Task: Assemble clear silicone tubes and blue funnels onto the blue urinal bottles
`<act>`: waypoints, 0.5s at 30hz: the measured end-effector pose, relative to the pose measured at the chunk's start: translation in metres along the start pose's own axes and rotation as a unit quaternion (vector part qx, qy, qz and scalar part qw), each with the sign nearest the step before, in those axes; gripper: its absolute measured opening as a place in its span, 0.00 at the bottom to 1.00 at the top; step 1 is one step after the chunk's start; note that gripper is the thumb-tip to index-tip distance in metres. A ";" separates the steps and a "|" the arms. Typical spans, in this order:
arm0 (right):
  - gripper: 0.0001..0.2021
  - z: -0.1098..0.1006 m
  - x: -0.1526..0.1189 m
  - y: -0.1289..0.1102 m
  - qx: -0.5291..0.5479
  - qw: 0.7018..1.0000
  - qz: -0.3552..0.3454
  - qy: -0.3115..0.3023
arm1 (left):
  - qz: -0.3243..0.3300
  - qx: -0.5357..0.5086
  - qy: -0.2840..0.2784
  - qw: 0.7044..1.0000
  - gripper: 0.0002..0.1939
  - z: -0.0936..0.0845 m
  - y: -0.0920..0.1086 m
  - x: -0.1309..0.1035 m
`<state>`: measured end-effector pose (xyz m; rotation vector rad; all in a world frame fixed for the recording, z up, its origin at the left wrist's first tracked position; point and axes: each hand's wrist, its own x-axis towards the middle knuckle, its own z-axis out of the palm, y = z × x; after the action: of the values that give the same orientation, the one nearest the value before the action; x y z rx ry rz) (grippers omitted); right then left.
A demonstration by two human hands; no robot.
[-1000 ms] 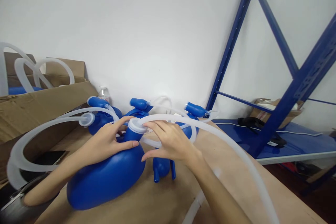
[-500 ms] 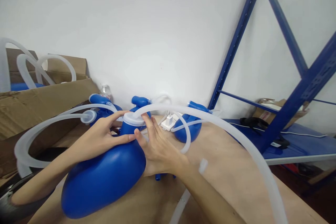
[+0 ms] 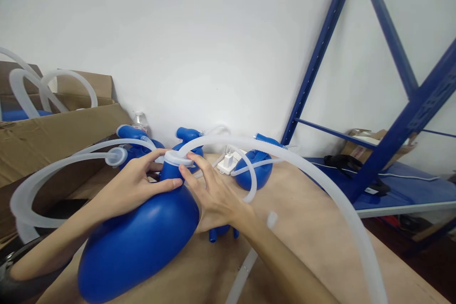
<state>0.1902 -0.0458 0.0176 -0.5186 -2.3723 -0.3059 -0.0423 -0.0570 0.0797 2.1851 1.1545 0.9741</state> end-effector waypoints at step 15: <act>0.27 -0.097 0.024 -0.063 -0.075 0.974 0.196 -0.083 | 0.050 0.285 -0.095 0.952 0.35 0.036 0.007 -0.007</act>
<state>0.2011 -0.1295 0.1009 -1.1030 -2.3484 -0.2702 -0.0137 -0.0700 0.0591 2.7362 1.3643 0.4804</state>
